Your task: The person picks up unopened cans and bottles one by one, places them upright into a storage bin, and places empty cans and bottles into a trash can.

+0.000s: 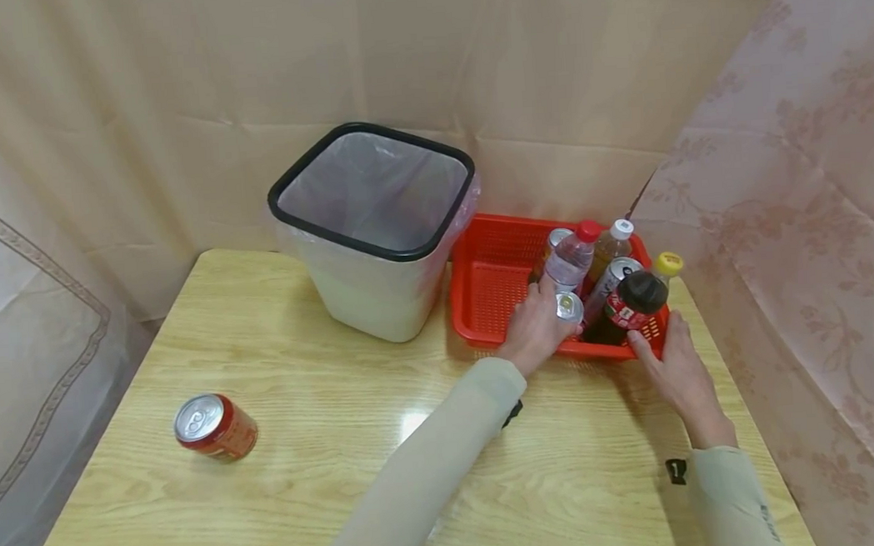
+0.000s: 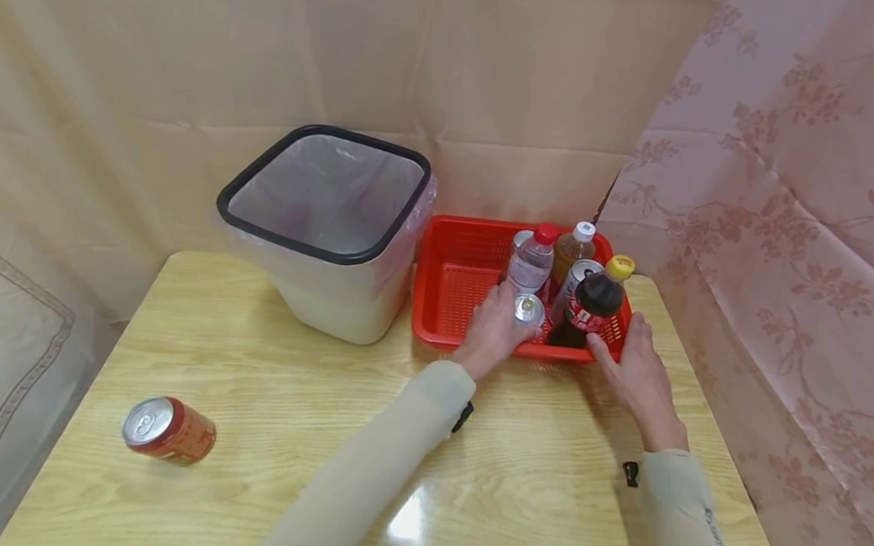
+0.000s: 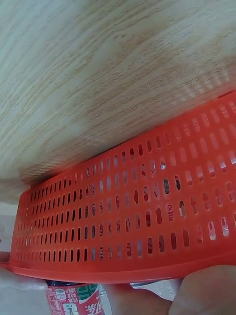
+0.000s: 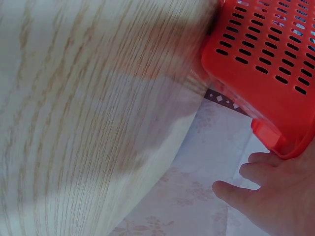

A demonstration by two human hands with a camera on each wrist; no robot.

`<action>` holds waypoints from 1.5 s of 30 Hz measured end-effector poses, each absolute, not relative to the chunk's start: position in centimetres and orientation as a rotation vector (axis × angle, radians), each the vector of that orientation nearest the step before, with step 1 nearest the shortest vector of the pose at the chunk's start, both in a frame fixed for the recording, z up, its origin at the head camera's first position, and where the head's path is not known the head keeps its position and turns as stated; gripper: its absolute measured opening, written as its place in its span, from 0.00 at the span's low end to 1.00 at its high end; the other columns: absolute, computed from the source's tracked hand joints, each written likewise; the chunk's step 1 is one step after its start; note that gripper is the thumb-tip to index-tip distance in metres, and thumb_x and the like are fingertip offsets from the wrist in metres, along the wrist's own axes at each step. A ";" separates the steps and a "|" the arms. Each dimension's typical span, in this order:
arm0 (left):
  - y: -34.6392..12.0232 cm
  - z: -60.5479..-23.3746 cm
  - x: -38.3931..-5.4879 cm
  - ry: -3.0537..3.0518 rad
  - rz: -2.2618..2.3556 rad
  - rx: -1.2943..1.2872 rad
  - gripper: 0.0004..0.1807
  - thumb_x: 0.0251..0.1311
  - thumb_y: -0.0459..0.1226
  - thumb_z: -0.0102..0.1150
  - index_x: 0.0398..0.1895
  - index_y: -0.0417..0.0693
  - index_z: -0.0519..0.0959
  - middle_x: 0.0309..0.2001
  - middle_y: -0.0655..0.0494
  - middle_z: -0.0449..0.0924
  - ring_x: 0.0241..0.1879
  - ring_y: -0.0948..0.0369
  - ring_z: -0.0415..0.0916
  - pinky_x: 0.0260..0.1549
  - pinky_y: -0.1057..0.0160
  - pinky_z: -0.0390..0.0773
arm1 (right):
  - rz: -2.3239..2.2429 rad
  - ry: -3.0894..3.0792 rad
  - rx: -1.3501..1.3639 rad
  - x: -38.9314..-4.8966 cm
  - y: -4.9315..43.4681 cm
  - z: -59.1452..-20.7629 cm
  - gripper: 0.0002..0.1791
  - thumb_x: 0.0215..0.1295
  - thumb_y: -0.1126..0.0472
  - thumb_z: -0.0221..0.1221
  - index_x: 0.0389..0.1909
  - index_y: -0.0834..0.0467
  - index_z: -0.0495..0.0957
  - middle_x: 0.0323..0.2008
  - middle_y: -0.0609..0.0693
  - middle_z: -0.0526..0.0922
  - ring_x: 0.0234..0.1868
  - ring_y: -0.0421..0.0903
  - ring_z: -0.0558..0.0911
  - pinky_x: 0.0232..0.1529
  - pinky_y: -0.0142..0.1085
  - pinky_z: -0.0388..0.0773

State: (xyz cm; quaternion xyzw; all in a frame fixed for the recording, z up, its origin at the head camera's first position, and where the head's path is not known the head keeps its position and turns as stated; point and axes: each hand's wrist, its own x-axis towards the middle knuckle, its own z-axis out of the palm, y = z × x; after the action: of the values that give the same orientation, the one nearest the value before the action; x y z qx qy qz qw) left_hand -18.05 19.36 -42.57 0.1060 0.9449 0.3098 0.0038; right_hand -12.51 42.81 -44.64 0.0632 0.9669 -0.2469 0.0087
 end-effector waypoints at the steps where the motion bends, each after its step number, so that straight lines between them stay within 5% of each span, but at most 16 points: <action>1: 19.3 -42.5 -18.1 2.956 0.968 0.328 0.47 0.53 0.55 0.79 0.69 0.46 0.64 0.52 0.52 0.77 0.44 0.56 0.83 0.43 0.60 0.85 | -0.770 3.023 0.196 -12.5 42.8 -44.6 0.53 0.78 0.33 0.45 0.81 0.66 0.33 0.73 0.78 0.52 0.69 0.79 0.61 0.62 0.76 0.61; 8: 18.9 -42.5 -18.0 2.913 0.946 0.336 0.44 0.57 0.55 0.75 0.69 0.45 0.66 0.54 0.53 0.79 0.46 0.58 0.84 0.46 0.61 0.85 | -0.769 3.038 0.178 -12.7 42.6 -44.5 0.52 0.78 0.35 0.46 0.81 0.67 0.34 0.73 0.78 0.53 0.69 0.79 0.62 0.62 0.75 0.61; 14: 18.1 -42.5 -17.7 2.873 0.867 0.418 0.30 0.64 0.58 0.67 0.56 0.44 0.77 0.44 0.54 0.83 0.42 0.59 0.83 0.41 0.63 0.83 | -0.782 3.002 0.202 -12.7 42.3 -44.6 0.53 0.78 0.33 0.45 0.81 0.66 0.32 0.75 0.77 0.50 0.71 0.79 0.58 0.64 0.75 0.59; 16: 17.9 -42.5 -17.6 2.859 0.873 0.412 0.34 0.66 0.58 0.65 0.61 0.41 0.75 0.45 0.52 0.83 0.42 0.58 0.83 0.41 0.62 0.83 | -0.788 2.984 0.215 -12.7 42.3 -44.7 0.54 0.77 0.32 0.44 0.81 0.65 0.30 0.76 0.77 0.46 0.73 0.79 0.55 0.65 0.75 0.56; 21: 17.4 -42.6 -17.4 2.882 1.008 0.432 0.46 0.67 0.57 0.62 0.76 0.37 0.60 0.61 0.47 0.78 0.58 0.54 0.79 0.60 0.60 0.78 | -0.785 2.978 0.221 -12.4 42.2 -44.6 0.55 0.78 0.32 0.42 0.80 0.68 0.27 0.78 0.77 0.39 0.75 0.79 0.50 0.67 0.74 0.52; 24: 16.4 -42.6 -17.0 2.880 1.059 0.508 0.45 0.68 0.56 0.62 0.78 0.42 0.58 0.73 0.47 0.67 0.73 0.53 0.65 0.73 0.58 0.63 | -0.785 2.978 0.228 -12.4 42.2 -44.5 0.55 0.78 0.32 0.42 0.80 0.68 0.27 0.78 0.77 0.39 0.74 0.79 0.50 0.67 0.74 0.53; 28: 14.2 -42.3 -15.9 2.879 1.066 0.585 0.47 0.67 0.56 0.63 0.81 0.46 0.56 0.81 0.49 0.55 0.81 0.52 0.49 0.77 0.56 0.51 | -0.773 2.966 0.239 -12.4 42.3 -44.4 0.55 0.78 0.32 0.41 0.80 0.67 0.26 0.78 0.76 0.37 0.75 0.79 0.49 0.68 0.74 0.52; 45: 3.2 -40.9 -11.2 3.111 1.241 0.992 0.41 0.64 0.46 0.69 0.74 0.37 0.65 0.76 0.42 0.63 0.78 0.47 0.56 0.76 0.54 0.55 | -0.776 2.959 0.237 -12.4 42.8 -44.6 0.55 0.78 0.32 0.42 0.80 0.68 0.27 0.77 0.78 0.40 0.74 0.80 0.51 0.66 0.75 0.53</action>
State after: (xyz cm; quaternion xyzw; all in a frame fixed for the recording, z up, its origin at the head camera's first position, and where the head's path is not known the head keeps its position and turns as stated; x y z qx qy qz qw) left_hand -11.20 3.18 -40.89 0.2795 0.8769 0.3499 -0.1747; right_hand -12.37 42.81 -44.57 0.0772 0.9638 -0.2527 0.0367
